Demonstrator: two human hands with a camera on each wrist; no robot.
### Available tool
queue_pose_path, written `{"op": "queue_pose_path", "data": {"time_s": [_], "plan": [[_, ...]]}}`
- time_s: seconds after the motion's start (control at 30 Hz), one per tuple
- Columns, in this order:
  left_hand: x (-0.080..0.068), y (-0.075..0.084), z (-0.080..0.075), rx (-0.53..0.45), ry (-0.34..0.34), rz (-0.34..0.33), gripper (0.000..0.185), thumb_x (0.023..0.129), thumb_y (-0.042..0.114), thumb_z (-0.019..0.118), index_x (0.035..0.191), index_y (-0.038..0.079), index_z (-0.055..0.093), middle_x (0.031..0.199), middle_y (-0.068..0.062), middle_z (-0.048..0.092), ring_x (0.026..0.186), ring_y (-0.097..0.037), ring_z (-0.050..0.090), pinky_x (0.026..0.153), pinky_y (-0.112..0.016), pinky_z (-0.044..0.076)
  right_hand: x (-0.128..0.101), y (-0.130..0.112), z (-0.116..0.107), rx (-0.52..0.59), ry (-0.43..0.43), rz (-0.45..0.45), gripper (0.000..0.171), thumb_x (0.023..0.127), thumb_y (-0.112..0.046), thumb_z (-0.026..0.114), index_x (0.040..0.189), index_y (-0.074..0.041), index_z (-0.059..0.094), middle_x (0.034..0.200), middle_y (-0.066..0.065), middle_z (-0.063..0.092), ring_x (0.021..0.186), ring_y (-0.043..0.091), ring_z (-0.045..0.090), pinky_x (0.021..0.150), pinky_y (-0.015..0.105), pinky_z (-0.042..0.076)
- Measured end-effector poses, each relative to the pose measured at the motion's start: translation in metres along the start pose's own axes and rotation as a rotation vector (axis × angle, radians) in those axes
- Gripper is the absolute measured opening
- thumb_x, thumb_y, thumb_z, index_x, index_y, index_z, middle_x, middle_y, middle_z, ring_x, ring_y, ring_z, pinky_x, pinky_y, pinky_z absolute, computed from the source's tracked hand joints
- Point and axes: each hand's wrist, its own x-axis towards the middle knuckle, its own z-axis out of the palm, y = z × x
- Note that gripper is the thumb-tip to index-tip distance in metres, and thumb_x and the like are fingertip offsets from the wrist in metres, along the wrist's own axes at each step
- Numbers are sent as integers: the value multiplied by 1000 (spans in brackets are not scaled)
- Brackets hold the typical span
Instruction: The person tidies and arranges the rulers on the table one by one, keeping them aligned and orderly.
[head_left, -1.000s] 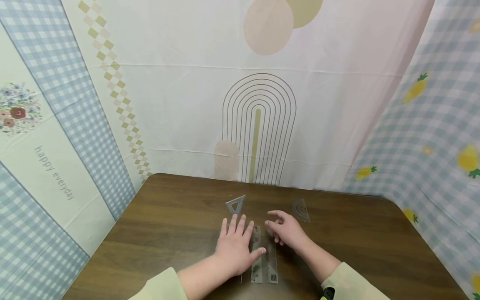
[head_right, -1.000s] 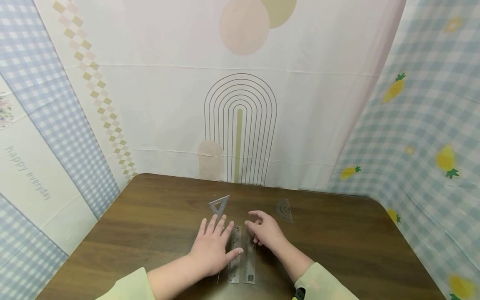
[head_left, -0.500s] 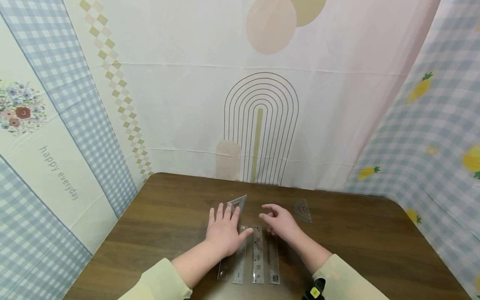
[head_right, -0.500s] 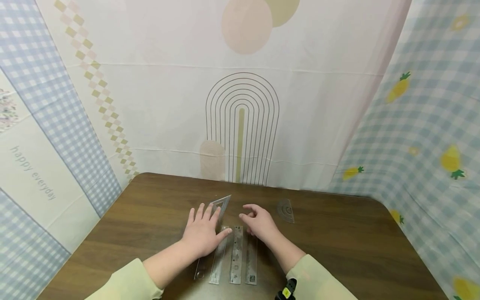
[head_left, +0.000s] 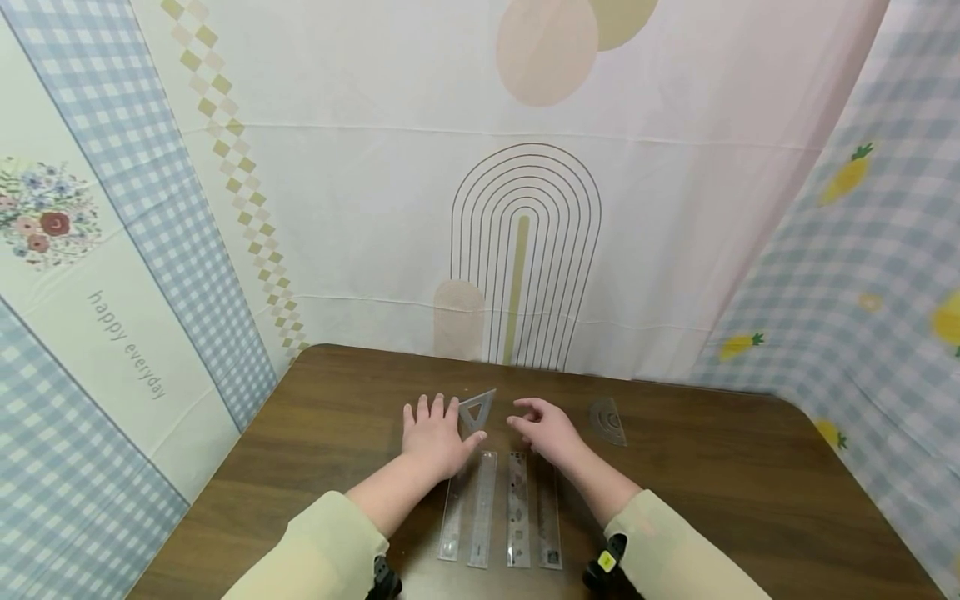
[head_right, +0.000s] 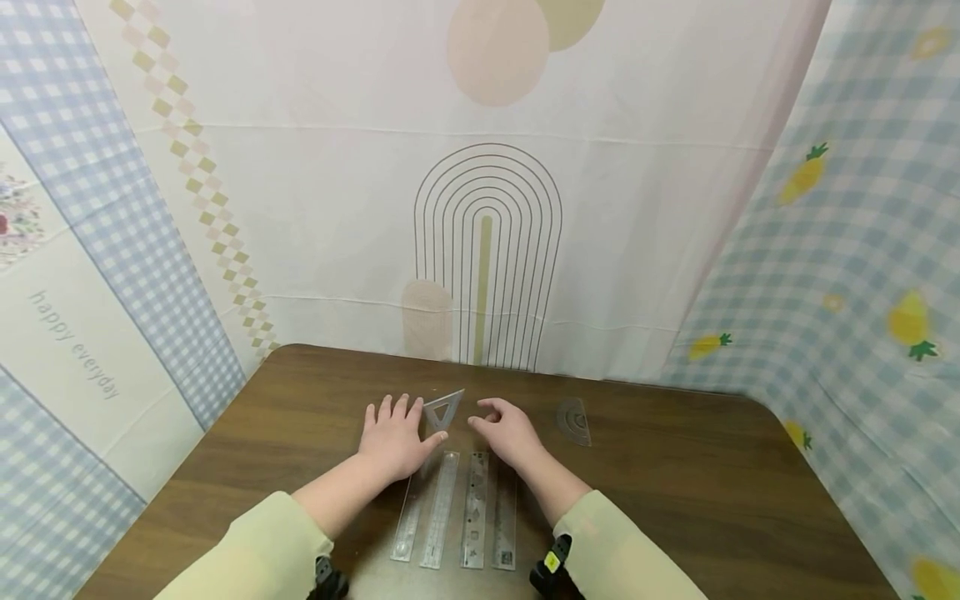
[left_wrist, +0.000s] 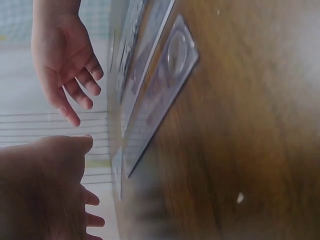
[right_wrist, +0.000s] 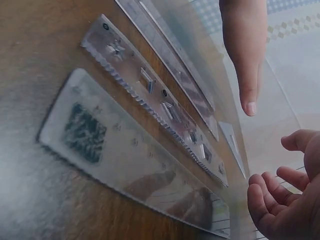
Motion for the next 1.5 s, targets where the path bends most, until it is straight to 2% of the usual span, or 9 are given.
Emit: {"op": "queue_pose_path", "data": {"time_s": [0.17,0.3,0.43,0.6,0.9,1.13,1.5], "plan": [[7,-5,1,7,-53,-30,86,93,70,45,155,12,35,158,-18,32,146,-43,21,116,-61,14,7,1,6,-66,3,-13,45,94,-24,69,133,-4,60,94,5,63,76,23,61,63,33,49],[8,-8,1,7,-86,-48,86,93,69,47,155,11,35,158,-18,31,146,-44,21,115,-62,14,12,2,13,-114,-10,-21,46,94,-26,69,134,-5,60,100,5,64,86,20,60,74,38,50],[9,-10,2,5,-105,-45,87,92,70,48,155,11,34,158,-19,31,146,-44,21,115,-63,14,18,4,20,-141,-12,-1,47,93,-28,69,134,-7,60,109,8,65,100,24,60,84,44,50],[12,-10,4,10,-126,-37,90,90,72,48,157,13,31,159,-18,28,147,-43,18,116,-61,13,28,2,24,-208,-10,-1,49,93,-29,69,136,-7,58,116,12,64,108,29,60,88,47,50],[14,-11,8,16,-122,-21,91,90,73,49,157,14,31,160,-18,27,148,-42,17,116,-61,11,41,1,26,-353,-5,-29,54,93,-29,69,139,-4,56,123,16,60,112,31,59,92,48,49],[14,-13,10,18,-132,-17,88,90,73,48,157,17,31,161,-18,24,148,-42,15,116,-62,10,51,3,31,-440,-10,-9,59,93,-36,68,143,-8,53,141,21,49,124,36,53,98,51,46],[15,-12,12,40,-127,-18,88,90,74,46,157,19,31,161,-17,24,148,-42,14,116,-62,10,59,0,32,-499,-21,22,65,91,-45,68,145,-12,52,138,20,50,120,36,55,95,51,47]]}}
